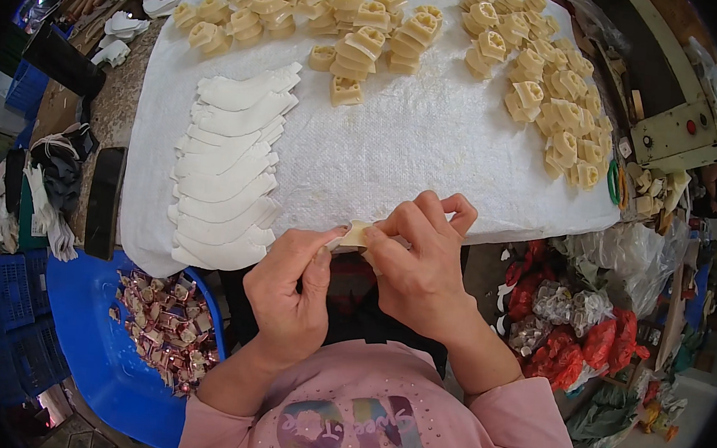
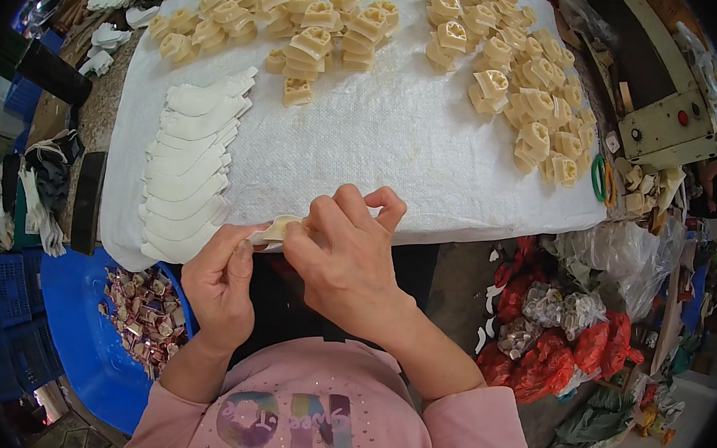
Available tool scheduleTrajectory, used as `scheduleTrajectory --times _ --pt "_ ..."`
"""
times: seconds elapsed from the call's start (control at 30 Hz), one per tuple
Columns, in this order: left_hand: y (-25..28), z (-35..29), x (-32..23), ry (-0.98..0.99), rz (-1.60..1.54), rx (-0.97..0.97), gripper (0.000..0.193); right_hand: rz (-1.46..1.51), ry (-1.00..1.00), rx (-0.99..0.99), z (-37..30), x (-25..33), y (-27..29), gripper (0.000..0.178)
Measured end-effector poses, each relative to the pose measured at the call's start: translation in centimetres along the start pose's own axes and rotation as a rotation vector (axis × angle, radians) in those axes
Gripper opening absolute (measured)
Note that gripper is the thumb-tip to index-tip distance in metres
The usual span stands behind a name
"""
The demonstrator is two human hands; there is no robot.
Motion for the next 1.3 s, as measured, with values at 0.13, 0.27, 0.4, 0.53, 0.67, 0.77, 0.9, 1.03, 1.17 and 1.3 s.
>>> scheduleTrajectory --times 0.13,0.27,0.4,0.53,0.67,0.77,0.9,1.03,1.17,1.3 --pt "-0.8 -0.2 -0.7 -0.099 0.123 0.057 0.018 0.01 -0.004 0.03 -0.3 -0.7 -1.1 0.023" --pt "-1.2 0.4 -0.5 -0.114 0.049 0.121 0.022 0.268 -0.052 -0.029 -0.5 -2.4 -1.3 0.031" --pt "-1.3 -0.6 3.2 0.117 -0.27 0.124 0.022 0.425 -0.055 0.028 -0.8 -3.4 -1.4 0.033" --pt "-1.6 -0.4 3.1 0.062 -0.417 0.046 0.02 0.629 -0.074 0.131 -0.9 -3.4 -1.9 0.028" --pt "-1.5 0.4 1.8 -0.063 -0.225 0.102 0.012 0.734 -0.061 0.19 -0.9 -3.1 -2.0 0.028" --pt "-2.0 1.0 0.2 -0.237 -0.043 0.13 0.01 0.622 -0.032 0.27 -1.0 -2.5 -2.2 0.03" --pt "-2.4 0.7 -0.7 -0.33 0.024 0.134 0.016 0.58 0.007 0.33 -1.2 -1.8 -2.5 0.032" --pt "-2.5 0.0 0.3 -0.25 0.008 0.192 0.014 0.546 0.047 0.298 -1.4 -1.7 -2.5 0.031" --pt "-1.4 0.9 -1.3 -0.335 0.05 0.087 0.011 0.522 0.041 0.172 -1.4 -2.7 -1.5 0.031" --pt "0.8 0.3 -0.5 -0.411 0.196 0.054 0.018 0.557 0.039 0.183 -0.5 -1.2 -0.6 0.028"
Point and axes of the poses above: each hand's wrist, its own z-axis towards the middle knuckle, its own y-axis out of the back of the hand, x = y × z, the point moved 9 cm from there along z, towards the middle knuckle, and after that the axes turned 13 degrees about -y, right-handed, at the moved point
